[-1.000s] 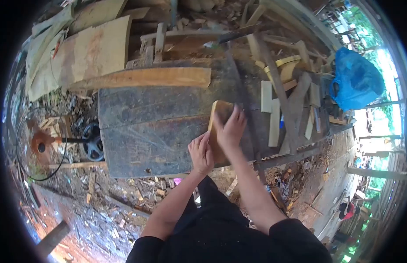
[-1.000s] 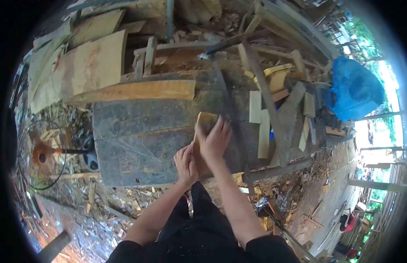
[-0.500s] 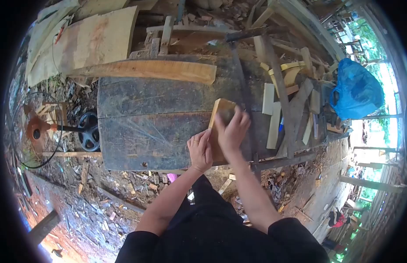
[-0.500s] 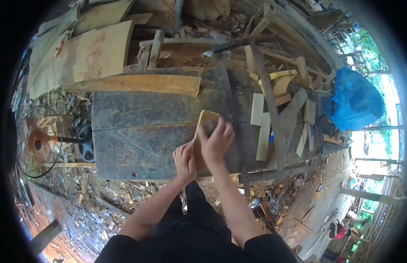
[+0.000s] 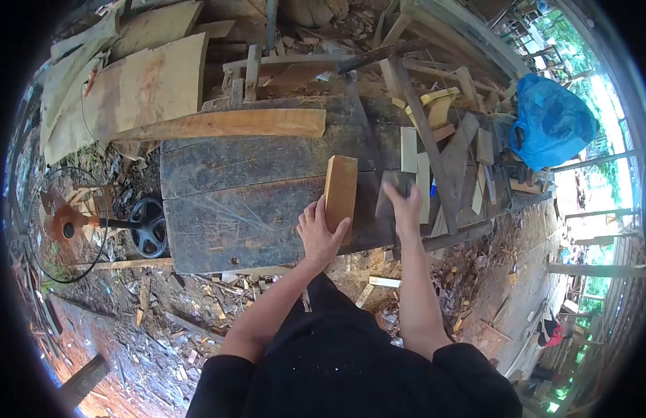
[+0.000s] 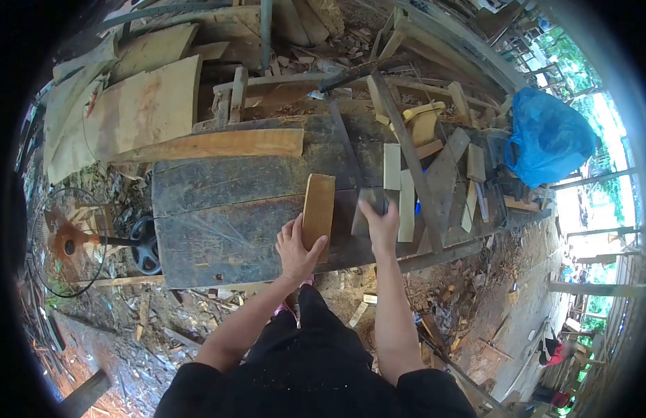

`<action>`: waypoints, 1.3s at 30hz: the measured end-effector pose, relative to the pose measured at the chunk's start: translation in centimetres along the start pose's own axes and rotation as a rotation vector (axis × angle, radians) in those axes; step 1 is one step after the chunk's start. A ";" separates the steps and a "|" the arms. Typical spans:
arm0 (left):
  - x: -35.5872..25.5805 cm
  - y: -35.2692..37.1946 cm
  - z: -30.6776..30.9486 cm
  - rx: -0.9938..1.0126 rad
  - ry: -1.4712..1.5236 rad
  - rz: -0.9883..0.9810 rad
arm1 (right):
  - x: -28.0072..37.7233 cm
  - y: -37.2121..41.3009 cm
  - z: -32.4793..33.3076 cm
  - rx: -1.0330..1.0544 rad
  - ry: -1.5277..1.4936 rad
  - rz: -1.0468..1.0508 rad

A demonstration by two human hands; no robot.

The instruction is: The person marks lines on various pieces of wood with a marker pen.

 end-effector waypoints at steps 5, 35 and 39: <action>-1.7 0.5 -0.9 -0.005 0.027 0.108 | -4.4 6.5 2.9 -0.005 -0.262 -0.132; 4.4 2.8 0.3 -0.024 0.483 -0.364 | 3.0 10.3 -11.7 -0.007 0.674 0.285; 7.1 2.7 -3.0 -0.072 0.638 -0.344 | 3.0 10.2 -11.7 -0.056 0.508 0.135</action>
Point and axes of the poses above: each hand's wrist, its own y-axis away from the middle knuckle, its own z-axis out of the back of the hand, x = y × z, the point moved 5 cm from there along -y, towards the middle knuckle, and after that the axes turned 8 degrees about x, right-handed, at the moved point
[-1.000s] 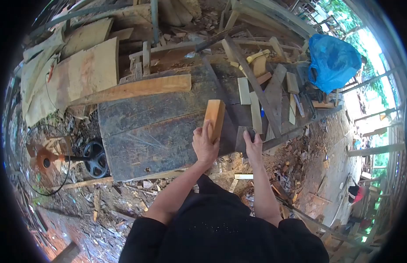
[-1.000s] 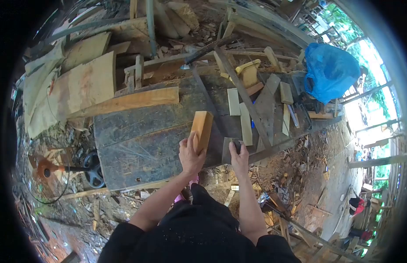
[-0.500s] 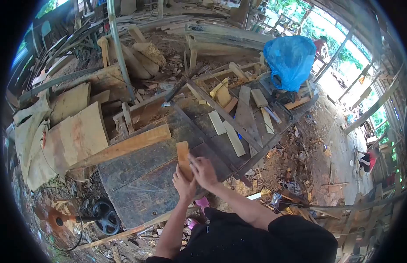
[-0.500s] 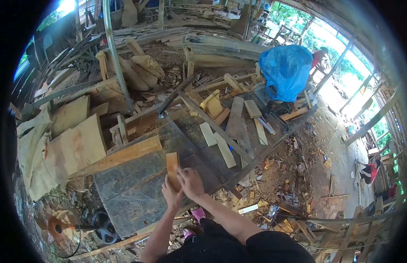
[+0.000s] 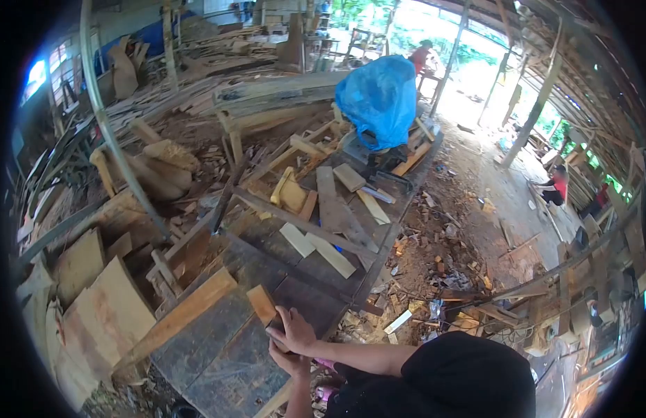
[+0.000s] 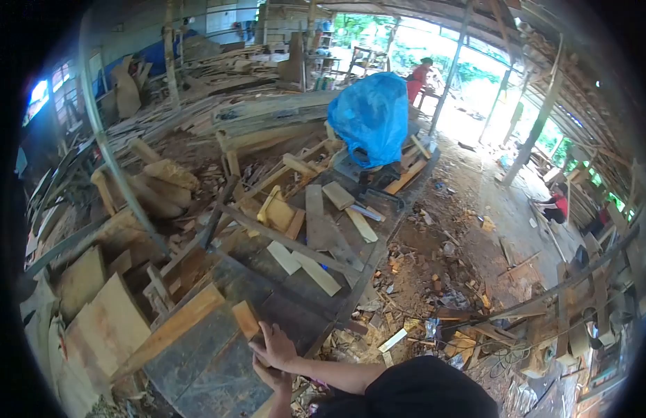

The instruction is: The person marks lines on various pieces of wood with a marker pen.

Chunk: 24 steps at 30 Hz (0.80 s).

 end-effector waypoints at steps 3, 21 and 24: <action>1.1 -0.7 -0.8 -0.065 -0.106 0.191 | 0.7 -3.0 0.5 0.009 -0.002 0.013; -4.6 -1.8 0.5 -0.006 -0.590 0.105 | 1.1 -10.6 -1.0 -0.087 0.054 0.082; -4.4 -1.6 0.5 -0.018 -0.592 0.099 | 1.3 -14.0 -2.0 -0.068 0.118 0.042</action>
Point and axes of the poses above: each hand's wrist, its own y-axis away from the middle knuckle, its own z-axis out of the back of the hand, x = y × z, the point moved 5 cm from there along -y, towards the middle knuckle, and after that the axes turned 8 degrees about x, right-handed, at the moved point
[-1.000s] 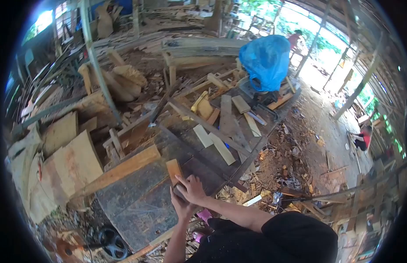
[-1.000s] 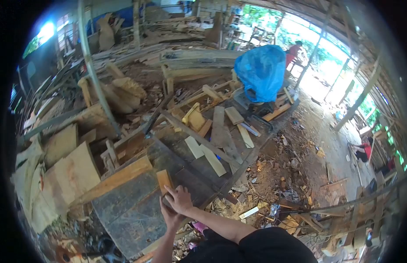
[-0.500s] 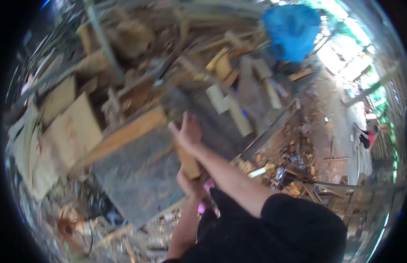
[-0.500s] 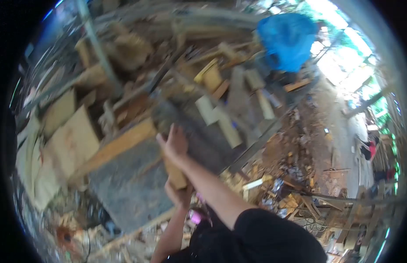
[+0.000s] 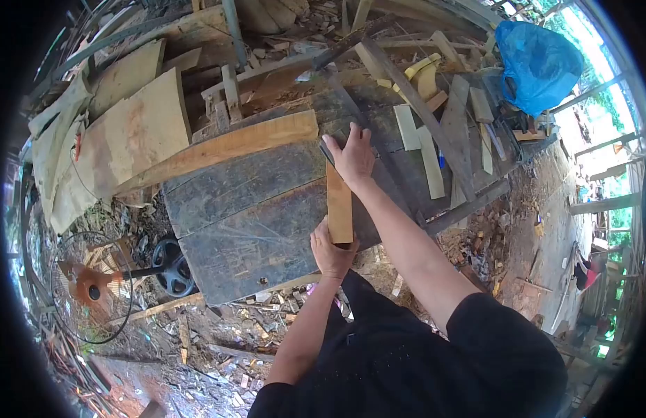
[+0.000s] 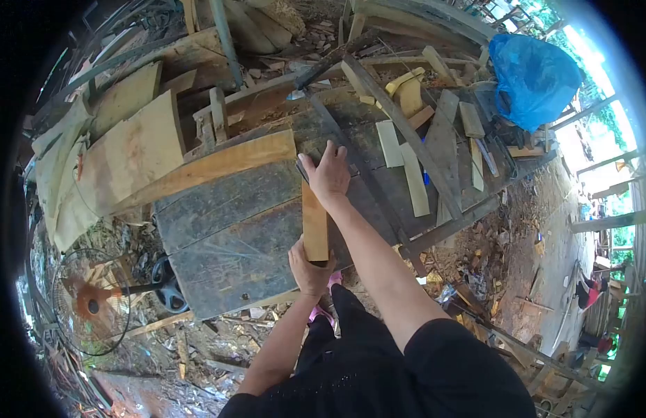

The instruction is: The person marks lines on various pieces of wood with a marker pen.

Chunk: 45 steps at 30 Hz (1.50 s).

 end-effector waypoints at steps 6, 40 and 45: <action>0.6 0.4 -0.1 0.031 0.016 0.022 | -1.2 13.8 1.7 0.136 -0.080 0.068; -7.2 -10.5 4.5 0.483 -0.712 -0.142 | -41.9 0.6 35.3 -0.631 -0.348 -0.593; -6.1 -11.8 2.1 0.634 -0.772 -0.017 | -41.0 -5.6 31.6 -0.485 -0.238 -0.532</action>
Point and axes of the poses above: each hand's wrist, its own y-axis away from the middle knuckle, its own z-axis out of the back of the hand, x = y × z, the point moved 5 cm from there along -y, towards the middle knuckle, and after that the axes turned 8 degrees about x, right-handed, at the moved point
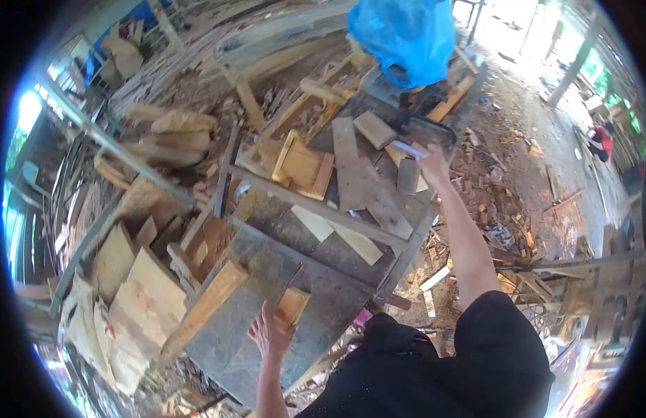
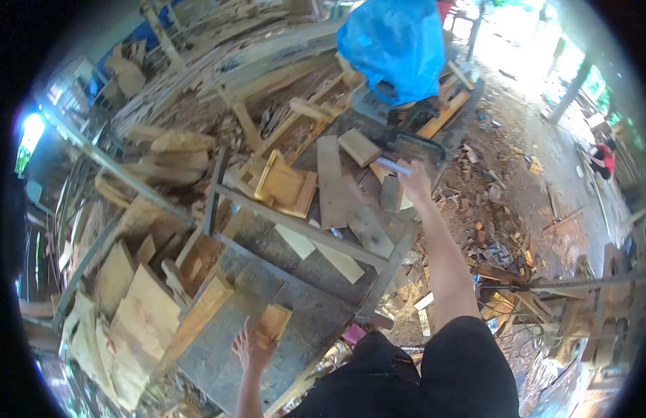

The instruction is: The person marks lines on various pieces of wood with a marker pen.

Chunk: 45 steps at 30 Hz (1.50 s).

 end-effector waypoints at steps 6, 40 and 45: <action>1.9 1.5 -0.5 -0.096 0.075 -0.035 | 7.9 4.8 0.4 0.033 0.086 0.388; 17.5 -3.4 7.6 -0.457 0.088 -0.049 | 20.9 35.8 -27.2 0.928 -0.451 0.381; 16.8 -1.5 9.6 -0.452 0.102 -0.065 | 22.7 39.0 -28.4 1.179 -0.531 0.218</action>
Point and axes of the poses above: each hand's wrist, its own y-axis away from the middle knuckle, its own z-axis out of the back of the hand, x = y × z, the point moved 5 cm from there along -y, towards the middle knuckle, and after that the axes turned 8 degrees about x, right-handed, at the moved point
